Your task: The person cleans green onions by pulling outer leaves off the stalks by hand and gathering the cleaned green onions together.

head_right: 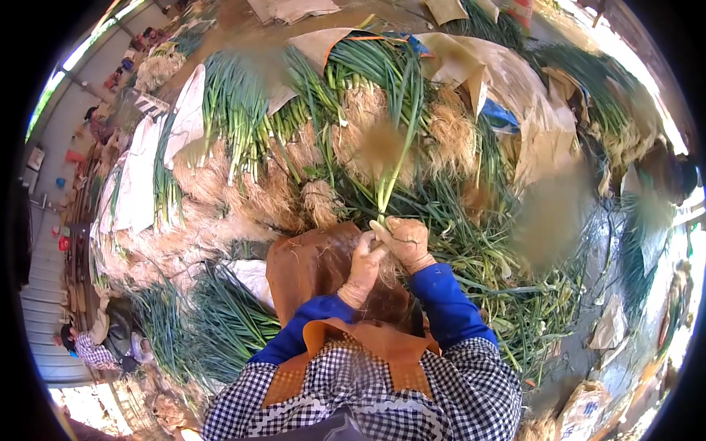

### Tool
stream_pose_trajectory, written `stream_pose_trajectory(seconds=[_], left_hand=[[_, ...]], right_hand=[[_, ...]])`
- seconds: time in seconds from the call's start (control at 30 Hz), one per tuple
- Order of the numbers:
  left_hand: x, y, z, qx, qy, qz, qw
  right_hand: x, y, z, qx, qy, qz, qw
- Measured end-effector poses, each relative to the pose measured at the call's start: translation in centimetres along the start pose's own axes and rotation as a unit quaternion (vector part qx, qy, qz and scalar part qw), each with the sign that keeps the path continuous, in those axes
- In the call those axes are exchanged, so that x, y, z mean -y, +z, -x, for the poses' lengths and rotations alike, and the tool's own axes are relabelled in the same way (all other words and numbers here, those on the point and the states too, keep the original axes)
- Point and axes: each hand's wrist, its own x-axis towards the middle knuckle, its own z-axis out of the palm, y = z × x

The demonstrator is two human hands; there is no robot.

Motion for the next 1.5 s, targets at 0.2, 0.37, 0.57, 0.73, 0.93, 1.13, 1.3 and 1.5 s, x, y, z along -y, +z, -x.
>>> stream_pose_trajectory(seconds=[0.2,0.37,0.57,0.73,0.93,1.13,1.3,1.5], left_hand=[[0.0,-0.5,0.9,0.084,-0.225,0.429,0.871],[1.0,-0.9,0.1,0.118,-0.257,0.53,0.799],[-3.9,-2.6,-1.3,0.03,-0.173,0.412,0.894],[-1.7,-1.6,-0.8,0.076,-0.064,0.177,0.979],[-0.5,-0.5,-0.1,0.104,0.012,0.054,0.993],[-1.4,-1.3,0.6,0.107,-0.135,0.245,0.954],[-2.0,-2.6,-1.0,0.115,-0.203,0.403,0.885],[-0.1,-3.1,-0.4,0.309,-0.384,0.572,0.656]], right_hand=[[0.0,0.7,1.8,-0.006,0.152,-0.183,0.971],[1.6,1.0,2.0,-0.091,0.434,-0.441,0.78],[-3.6,-3.3,6.0,0.298,-0.037,0.188,0.935],[-3.0,-6.0,1.8,0.199,0.229,0.028,0.952],[0.8,-2.0,-1.1,0.081,-0.022,-0.013,0.996],[-1.0,-2.5,1.5,0.046,-0.11,0.197,0.973],[-10.2,-3.7,6.3,0.201,0.08,0.271,0.938],[-5.0,1.0,1.2,0.265,0.292,-0.445,0.804]])
